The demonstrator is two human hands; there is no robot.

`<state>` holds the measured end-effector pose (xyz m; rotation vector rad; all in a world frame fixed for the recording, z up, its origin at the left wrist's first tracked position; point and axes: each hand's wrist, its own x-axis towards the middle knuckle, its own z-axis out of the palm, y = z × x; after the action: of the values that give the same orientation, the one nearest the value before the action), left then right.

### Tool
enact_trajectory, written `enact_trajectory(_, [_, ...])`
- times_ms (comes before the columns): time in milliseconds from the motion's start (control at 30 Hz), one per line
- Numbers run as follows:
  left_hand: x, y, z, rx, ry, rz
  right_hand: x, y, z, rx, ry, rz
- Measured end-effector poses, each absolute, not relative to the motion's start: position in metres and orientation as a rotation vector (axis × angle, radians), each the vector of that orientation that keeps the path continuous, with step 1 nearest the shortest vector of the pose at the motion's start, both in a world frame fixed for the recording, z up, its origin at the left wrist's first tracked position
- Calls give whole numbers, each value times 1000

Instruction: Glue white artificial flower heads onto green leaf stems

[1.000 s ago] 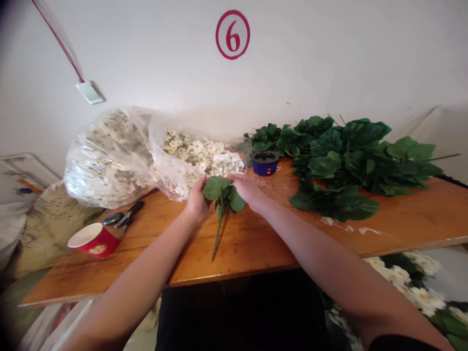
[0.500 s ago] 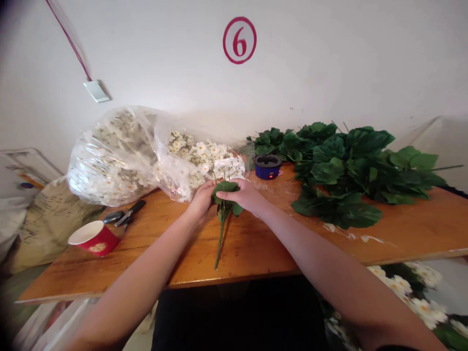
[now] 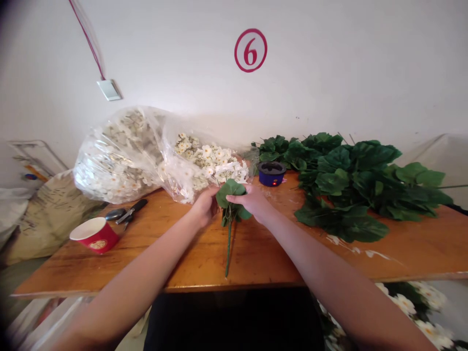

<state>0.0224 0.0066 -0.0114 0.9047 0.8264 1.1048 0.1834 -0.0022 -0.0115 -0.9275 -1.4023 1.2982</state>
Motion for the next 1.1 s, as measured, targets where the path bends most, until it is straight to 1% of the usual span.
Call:
enact_trajectory(267, [21,9,-20,1081,814,1097,184,-5,-5,-944,-1479,1349])
enact_trajectory(333, [21,8,-19,1105,849,1127,184,-5,-6,-958,-1551,1244])
enact_trajectory(500, [25,3,-15,1125,944,1263,185,-4,-5,-986,-1752,814])
enact_trajectory(600, [28,-1,-15,1125,1027,1316,187,-5,0,-1000,-1873,719])
enact_trajectory(700, [26,-2,-13,1227,1098,1380,188,-7,4,-1072,-1877,795])
enact_trajectory(833, [19,-4,-5,1516,1211,1436,188,-6,0,-1087,-1829,1032])
enact_trajectory(967, [13,-10,4,1831,1453,1309,182,0,-13,-1039,-1852,1163])
enact_trajectory(1100, [14,-12,-1,1996,1622,1149,175,2,-26,-1088,-2036,1086])
